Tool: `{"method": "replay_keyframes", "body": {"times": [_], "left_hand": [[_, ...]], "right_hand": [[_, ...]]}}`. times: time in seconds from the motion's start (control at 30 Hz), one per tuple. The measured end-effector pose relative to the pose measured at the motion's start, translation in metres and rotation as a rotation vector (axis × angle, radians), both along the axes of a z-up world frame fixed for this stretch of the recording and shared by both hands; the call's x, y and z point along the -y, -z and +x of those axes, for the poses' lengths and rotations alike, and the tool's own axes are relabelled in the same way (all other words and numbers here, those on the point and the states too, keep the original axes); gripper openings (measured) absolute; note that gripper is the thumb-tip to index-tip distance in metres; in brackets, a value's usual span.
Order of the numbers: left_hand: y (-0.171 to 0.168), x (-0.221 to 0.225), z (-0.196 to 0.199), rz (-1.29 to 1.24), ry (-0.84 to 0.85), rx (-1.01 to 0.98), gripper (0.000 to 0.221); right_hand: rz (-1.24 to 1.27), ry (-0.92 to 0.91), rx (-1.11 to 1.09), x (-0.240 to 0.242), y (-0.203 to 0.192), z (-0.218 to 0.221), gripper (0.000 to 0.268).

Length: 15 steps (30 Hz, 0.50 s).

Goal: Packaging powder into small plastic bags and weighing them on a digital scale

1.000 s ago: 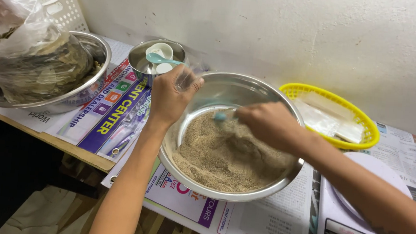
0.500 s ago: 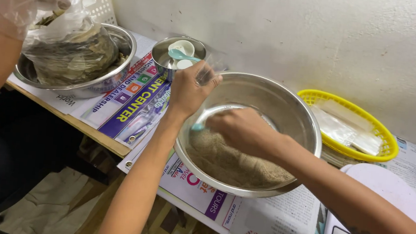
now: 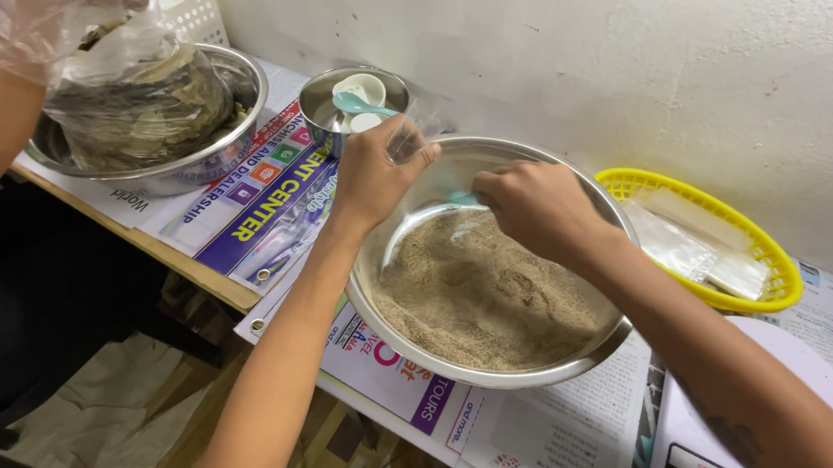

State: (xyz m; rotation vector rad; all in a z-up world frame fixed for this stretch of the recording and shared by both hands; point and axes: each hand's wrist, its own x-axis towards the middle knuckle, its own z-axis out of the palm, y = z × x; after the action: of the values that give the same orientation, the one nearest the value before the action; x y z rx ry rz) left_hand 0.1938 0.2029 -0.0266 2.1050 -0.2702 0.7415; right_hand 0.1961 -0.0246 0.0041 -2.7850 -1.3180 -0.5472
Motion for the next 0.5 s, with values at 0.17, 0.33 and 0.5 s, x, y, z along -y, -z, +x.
{"method": "replay_keyframes", "body": {"times": [0.17, 0.33, 0.5], "left_hand": [[-0.002, 0.0, 0.0, 0.0, 0.001, -0.043, 0.022], [0.0, 0.002, 0.0, 0.04, -0.011, -0.062, 0.022], [0.005, 0.0, 0.003, 0.076, 0.074, 0.066, 0.03]], "right_hand": [[-0.01, -0.114, -0.105, -0.031, 0.011, -0.032, 0.019], [0.017, -0.347, -0.289, -0.011, 0.0, -0.08, 0.022], [0.038, -0.412, -0.249, 0.035, -0.06, -0.105, 0.036]]}}
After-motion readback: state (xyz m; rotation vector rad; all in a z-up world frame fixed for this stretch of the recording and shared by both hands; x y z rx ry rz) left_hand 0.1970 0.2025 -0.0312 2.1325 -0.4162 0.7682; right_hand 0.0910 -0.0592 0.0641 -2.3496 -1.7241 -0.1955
